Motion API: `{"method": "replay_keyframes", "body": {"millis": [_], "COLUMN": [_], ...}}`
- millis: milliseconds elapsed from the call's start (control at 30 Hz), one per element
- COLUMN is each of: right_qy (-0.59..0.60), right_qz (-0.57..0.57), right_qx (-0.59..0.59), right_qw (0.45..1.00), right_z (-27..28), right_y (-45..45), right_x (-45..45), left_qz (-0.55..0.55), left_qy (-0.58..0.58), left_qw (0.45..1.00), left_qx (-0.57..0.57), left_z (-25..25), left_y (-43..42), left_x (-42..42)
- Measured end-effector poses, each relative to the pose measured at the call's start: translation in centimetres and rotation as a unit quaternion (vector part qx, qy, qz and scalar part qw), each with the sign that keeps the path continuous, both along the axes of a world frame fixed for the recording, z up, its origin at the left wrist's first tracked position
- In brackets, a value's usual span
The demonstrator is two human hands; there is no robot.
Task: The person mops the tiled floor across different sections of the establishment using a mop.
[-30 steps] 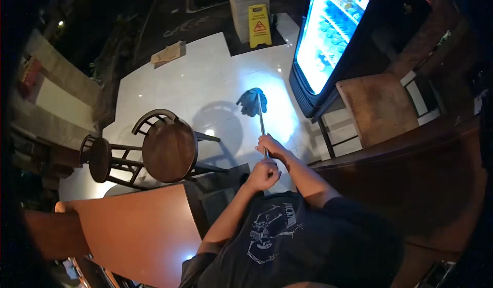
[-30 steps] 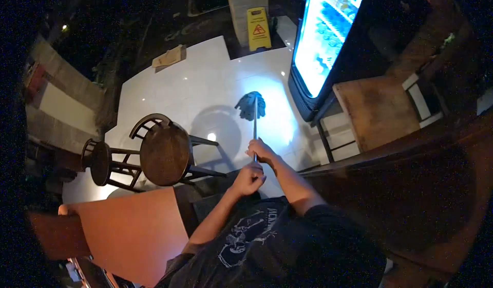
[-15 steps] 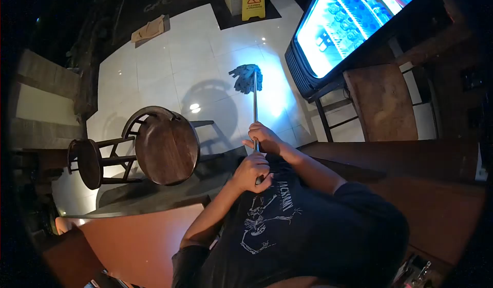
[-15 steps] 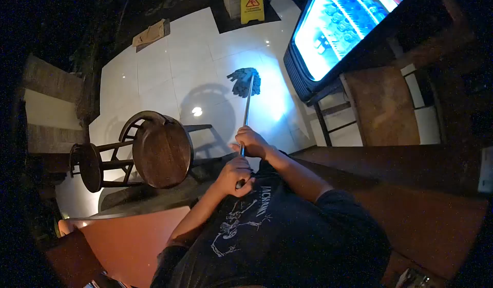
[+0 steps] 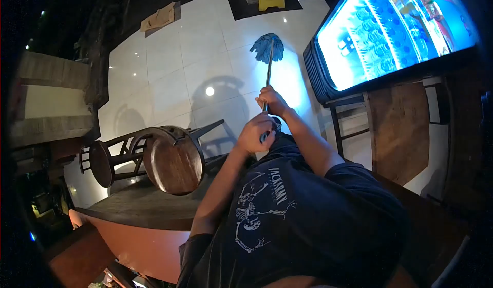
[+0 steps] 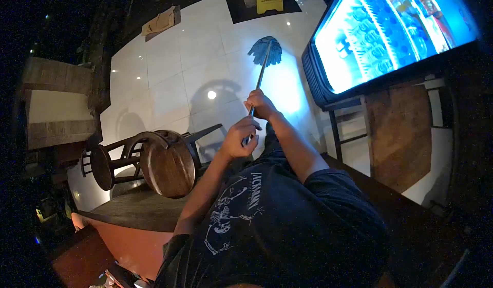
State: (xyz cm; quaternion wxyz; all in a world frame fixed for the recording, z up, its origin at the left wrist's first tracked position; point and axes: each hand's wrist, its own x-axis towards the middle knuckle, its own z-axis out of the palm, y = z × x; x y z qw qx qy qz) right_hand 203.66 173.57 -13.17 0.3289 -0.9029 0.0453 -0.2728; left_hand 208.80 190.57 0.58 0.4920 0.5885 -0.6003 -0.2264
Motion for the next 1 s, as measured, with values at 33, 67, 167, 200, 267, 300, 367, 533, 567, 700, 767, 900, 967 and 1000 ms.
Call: {"method": "replay_keyframes", "body": {"millis": [33,67,167,200,267,300,367,533,567,700,767,900,967,1000], "right_qy": [-0.018,-0.034,0.05,0.073,0.009,0.047,-0.031,0.111,0.063,0.087,-0.007,0.019,0.105,0.092], "right_qz": [0.001,0.001,0.079,0.069,0.065,0.078,0.067,0.131,0.154,0.118,0.057,0.099,0.111,0.143], "right_qx": [0.003,0.008,-0.037,-0.111,-0.005,-0.008,0.022,-0.018,0.017,-0.02,0.01,0.045,-0.138,-0.145], "right_qw": [1.0,0.999,0.995,0.989,0.998,0.996,0.997,0.985,0.986,0.989,0.998,0.994,0.979,0.975], "right_z": [0.2,0.4,4.6,5.4,10.4,11.8,11.0,3.1,1.9,0.6,-2.0,-3.4,-5.8,-7.5], "right_y": [-1.5,-2.6,-5.1,-5.1,-4.2,-4.0,-4.4,-8.8,-10.0,-12.9,-13.8,-15.7,-16.1,-16.6], "right_x": [0.9,1.4,2.0,2.2,1.4,1.0,0.9,0.3,-0.1,-1.5,-0.8,0.0,1.2,2.5], "left_qz": [-0.004,0.002,0.02,-0.007,-0.058,-0.068,-0.079,-0.104,-0.091,-0.111,-0.127,-0.196,-0.172,-0.178], "left_qy": [-0.017,-0.006,0.052,0.054,0.058,0.056,0.065,0.021,0.029,-0.005,-0.047,-0.085,-0.049,-0.043], "left_qw": [1.0,1.0,0.998,0.998,0.997,0.996,0.994,0.99,0.993,0.99,0.988,0.959,0.971,0.967], "left_qx": [0.003,0.014,0.044,0.032,0.01,0.019,0.048,0.093,0.067,0.083,0.078,0.185,0.157,0.179], "left_z": [-0.2,-0.3,3.4,5.6,9.9,11.1,12.4,5.7,4.3,2.6,1.9,-0.9,-4.0,-4.0], "left_y": [-1.4,-2.0,-4.1,-4.1,-4.2,-4.5,-4.2,-7.7,-8.6,-11.6,-13.3,-15.1,-14.3,-14.3], "left_x": [0.7,1.0,1.9,1.9,2.7,3.1,2.8,2.2,1.6,0.1,1.5,2.6,3.9,5.3]}}
